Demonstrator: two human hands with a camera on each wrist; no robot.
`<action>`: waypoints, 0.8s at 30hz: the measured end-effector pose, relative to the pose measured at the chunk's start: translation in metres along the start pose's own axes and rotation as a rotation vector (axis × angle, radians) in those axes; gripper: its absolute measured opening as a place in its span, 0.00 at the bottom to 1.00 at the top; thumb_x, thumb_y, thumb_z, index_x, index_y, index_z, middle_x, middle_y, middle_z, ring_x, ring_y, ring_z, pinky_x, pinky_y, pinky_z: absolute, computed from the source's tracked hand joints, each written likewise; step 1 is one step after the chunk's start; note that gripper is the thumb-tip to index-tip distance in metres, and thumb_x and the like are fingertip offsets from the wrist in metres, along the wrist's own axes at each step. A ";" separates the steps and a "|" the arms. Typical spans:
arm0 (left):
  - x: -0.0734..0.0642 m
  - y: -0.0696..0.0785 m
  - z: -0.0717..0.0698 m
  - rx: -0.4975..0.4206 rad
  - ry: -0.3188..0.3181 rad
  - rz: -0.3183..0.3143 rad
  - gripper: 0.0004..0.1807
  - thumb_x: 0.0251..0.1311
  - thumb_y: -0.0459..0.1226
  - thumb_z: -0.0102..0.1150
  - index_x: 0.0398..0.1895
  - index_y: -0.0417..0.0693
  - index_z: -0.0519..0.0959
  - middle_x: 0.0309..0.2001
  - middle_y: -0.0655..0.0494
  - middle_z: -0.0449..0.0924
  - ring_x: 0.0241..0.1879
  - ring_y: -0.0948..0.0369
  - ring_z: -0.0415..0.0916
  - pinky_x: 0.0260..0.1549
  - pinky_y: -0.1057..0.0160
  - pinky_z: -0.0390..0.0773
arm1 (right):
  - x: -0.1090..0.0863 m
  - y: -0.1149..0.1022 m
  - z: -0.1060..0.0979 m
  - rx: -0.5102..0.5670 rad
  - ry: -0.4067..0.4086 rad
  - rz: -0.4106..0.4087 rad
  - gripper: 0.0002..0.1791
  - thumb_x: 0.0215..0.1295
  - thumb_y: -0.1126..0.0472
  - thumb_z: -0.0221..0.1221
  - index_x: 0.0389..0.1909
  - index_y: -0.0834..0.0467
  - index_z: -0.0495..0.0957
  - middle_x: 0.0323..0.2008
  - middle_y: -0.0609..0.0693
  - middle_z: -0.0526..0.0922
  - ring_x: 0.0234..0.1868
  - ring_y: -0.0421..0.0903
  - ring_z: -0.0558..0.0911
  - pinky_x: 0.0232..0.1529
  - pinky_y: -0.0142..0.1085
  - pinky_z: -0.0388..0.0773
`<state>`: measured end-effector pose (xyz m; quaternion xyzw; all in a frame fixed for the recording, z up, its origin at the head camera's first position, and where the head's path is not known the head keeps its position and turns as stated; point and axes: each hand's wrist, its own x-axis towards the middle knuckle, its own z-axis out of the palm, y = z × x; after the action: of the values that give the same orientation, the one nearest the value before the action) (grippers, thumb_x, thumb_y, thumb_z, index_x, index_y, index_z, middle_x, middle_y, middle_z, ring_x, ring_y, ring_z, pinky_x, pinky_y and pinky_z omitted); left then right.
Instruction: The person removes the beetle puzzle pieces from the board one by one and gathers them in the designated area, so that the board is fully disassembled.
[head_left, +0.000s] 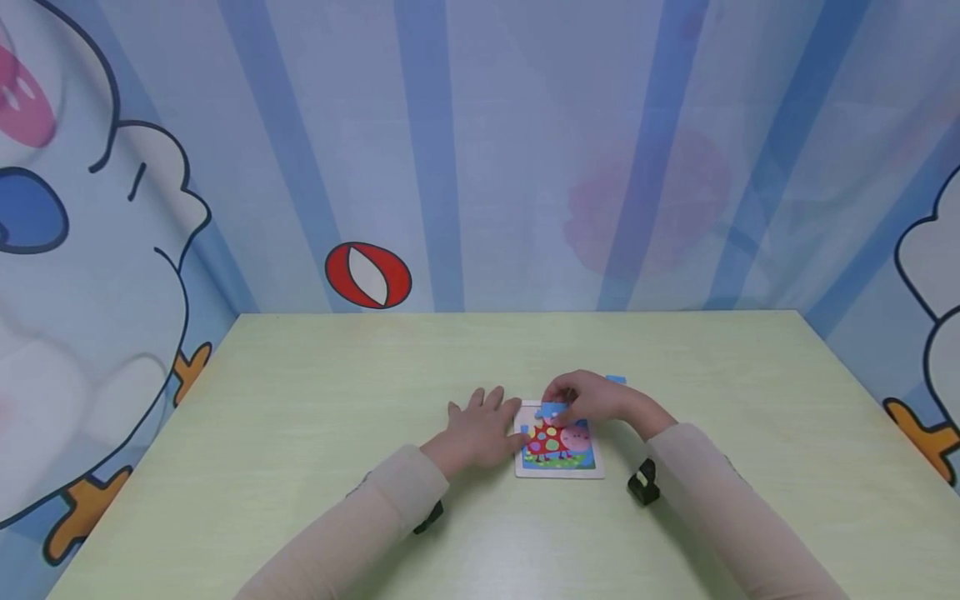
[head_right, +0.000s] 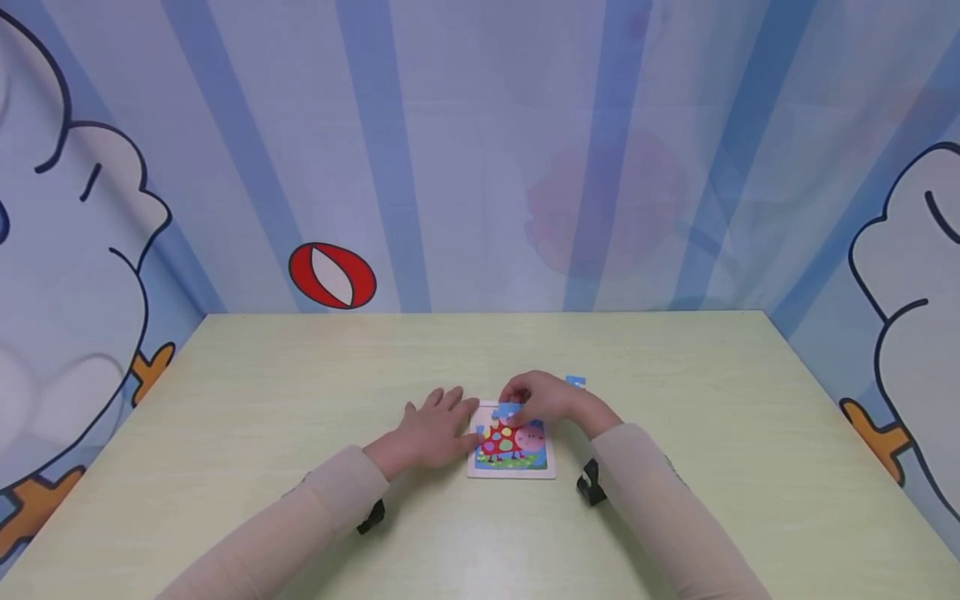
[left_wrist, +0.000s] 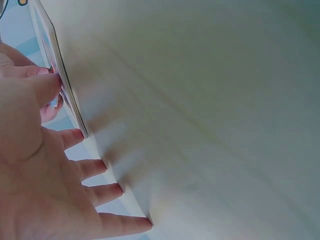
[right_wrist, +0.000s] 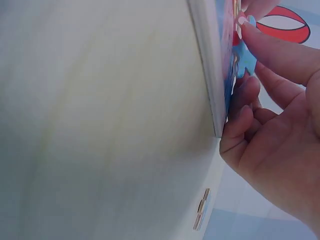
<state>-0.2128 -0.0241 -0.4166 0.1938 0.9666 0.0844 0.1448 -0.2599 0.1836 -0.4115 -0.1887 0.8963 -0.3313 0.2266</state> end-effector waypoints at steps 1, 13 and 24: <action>0.000 0.000 0.000 -0.001 0.001 0.001 0.35 0.67 0.58 0.47 0.74 0.55 0.58 0.75 0.48 0.51 0.74 0.44 0.45 0.62 0.30 0.52 | 0.000 0.001 -0.001 0.006 -0.003 -0.008 0.11 0.60 0.64 0.64 0.44 0.58 0.79 0.39 0.49 0.79 0.41 0.47 0.73 0.47 0.40 0.72; 0.001 0.000 0.001 -0.002 -0.006 -0.004 0.36 0.67 0.59 0.46 0.74 0.56 0.57 0.76 0.48 0.49 0.74 0.43 0.44 0.62 0.29 0.51 | -0.004 0.010 -0.008 0.024 0.008 -0.070 0.08 0.65 0.63 0.59 0.43 0.55 0.82 0.35 0.48 0.79 0.37 0.45 0.73 0.41 0.38 0.71; 0.003 -0.001 0.003 -0.006 -0.004 -0.005 0.36 0.67 0.58 0.47 0.74 0.56 0.57 0.76 0.49 0.49 0.74 0.44 0.44 0.62 0.29 0.50 | -0.020 0.017 -0.033 0.044 0.071 -0.036 0.12 0.69 0.62 0.55 0.49 0.59 0.81 0.44 0.52 0.82 0.39 0.46 0.74 0.41 0.38 0.73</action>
<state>-0.2149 -0.0237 -0.4199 0.1909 0.9666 0.0864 0.1478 -0.2636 0.2217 -0.3951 -0.1879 0.8926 -0.3616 0.1929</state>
